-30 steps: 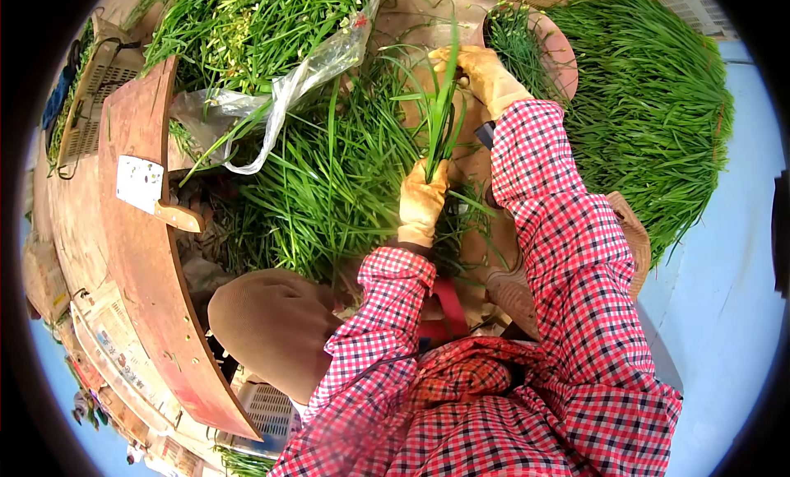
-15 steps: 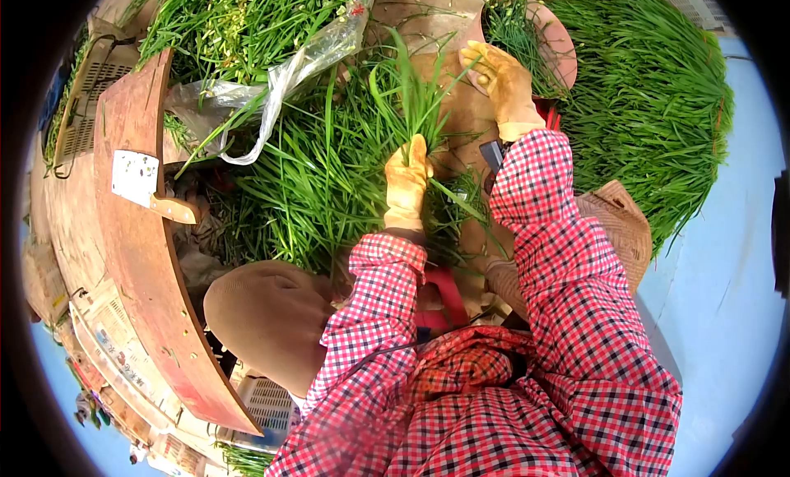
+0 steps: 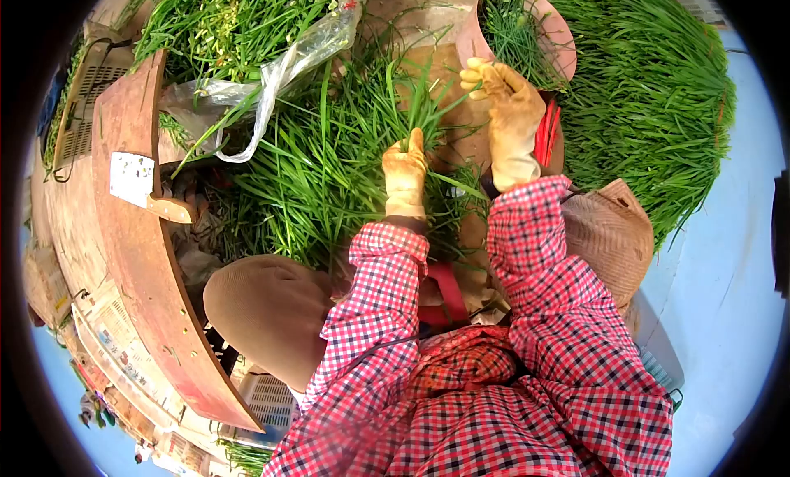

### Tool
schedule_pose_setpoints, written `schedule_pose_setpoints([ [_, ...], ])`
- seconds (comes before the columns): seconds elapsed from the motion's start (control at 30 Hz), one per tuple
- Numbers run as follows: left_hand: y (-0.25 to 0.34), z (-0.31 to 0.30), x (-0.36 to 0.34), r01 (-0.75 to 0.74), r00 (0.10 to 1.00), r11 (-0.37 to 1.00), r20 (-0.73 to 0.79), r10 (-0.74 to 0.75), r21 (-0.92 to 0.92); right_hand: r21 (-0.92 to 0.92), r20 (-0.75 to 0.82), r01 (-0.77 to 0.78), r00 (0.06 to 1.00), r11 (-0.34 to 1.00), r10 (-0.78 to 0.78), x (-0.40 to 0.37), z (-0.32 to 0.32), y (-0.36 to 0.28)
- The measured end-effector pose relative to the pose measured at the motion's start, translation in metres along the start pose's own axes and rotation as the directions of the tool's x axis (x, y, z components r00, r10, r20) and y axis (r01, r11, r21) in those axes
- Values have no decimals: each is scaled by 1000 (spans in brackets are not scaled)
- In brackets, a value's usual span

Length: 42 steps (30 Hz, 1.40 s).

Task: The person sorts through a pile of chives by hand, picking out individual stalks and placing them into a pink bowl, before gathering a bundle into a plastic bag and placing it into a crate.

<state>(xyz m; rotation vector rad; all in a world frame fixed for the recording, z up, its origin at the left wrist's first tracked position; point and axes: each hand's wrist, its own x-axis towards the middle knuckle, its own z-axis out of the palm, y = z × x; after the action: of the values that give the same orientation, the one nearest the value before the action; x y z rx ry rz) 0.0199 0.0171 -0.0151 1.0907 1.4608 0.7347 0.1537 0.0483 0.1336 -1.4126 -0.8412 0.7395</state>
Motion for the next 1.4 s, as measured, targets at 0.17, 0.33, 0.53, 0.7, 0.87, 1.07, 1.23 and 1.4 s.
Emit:
schedule_pose_setpoints([
  [0.17, 8, -12, -4, 203, 977, 978, -55, -205, -48, -184, 76, 405, 914, 896, -398, 20, -9, -39],
  [0.33, 7, -8, -16, -83, 984, 996, -163, 75, -43, -235, -118, 10, 992, 972, -39, 129, -85, -23],
  [0.53, 15, -6, -29, -89, 977, 995, -190, 96, 49, -740, 46, 68, 998, 670, -49, 154, -98, 7],
  [0.7, 17, -6, -38, -127, 969, 980, -190, 155, 151, 137, 434, -204, 892, 969, 127, 151, -60, 65],
  [0.87, 16, -5, -43, -264, 931, 948, -210, 298, 175, -592, 378, -197, 789, 782, 485, 126, -2, 89],
  [1.07, -31, -4, -38, -493, 818, 677, 26, 574, 546, -368, 253, -573, 696, 733, 672, 114, 36, 85],
  [1.23, -19, 0, -45, -31, 993, 873, 84, 82, -487, -230, 875, 161, 466, 960, 132, 141, 8, 146],
  [1.4, -8, -11, -33, 42, 996, 981, 89, -26, -187, -70, 712, -620, 518, 782, 474, 138, -11, 148],
])
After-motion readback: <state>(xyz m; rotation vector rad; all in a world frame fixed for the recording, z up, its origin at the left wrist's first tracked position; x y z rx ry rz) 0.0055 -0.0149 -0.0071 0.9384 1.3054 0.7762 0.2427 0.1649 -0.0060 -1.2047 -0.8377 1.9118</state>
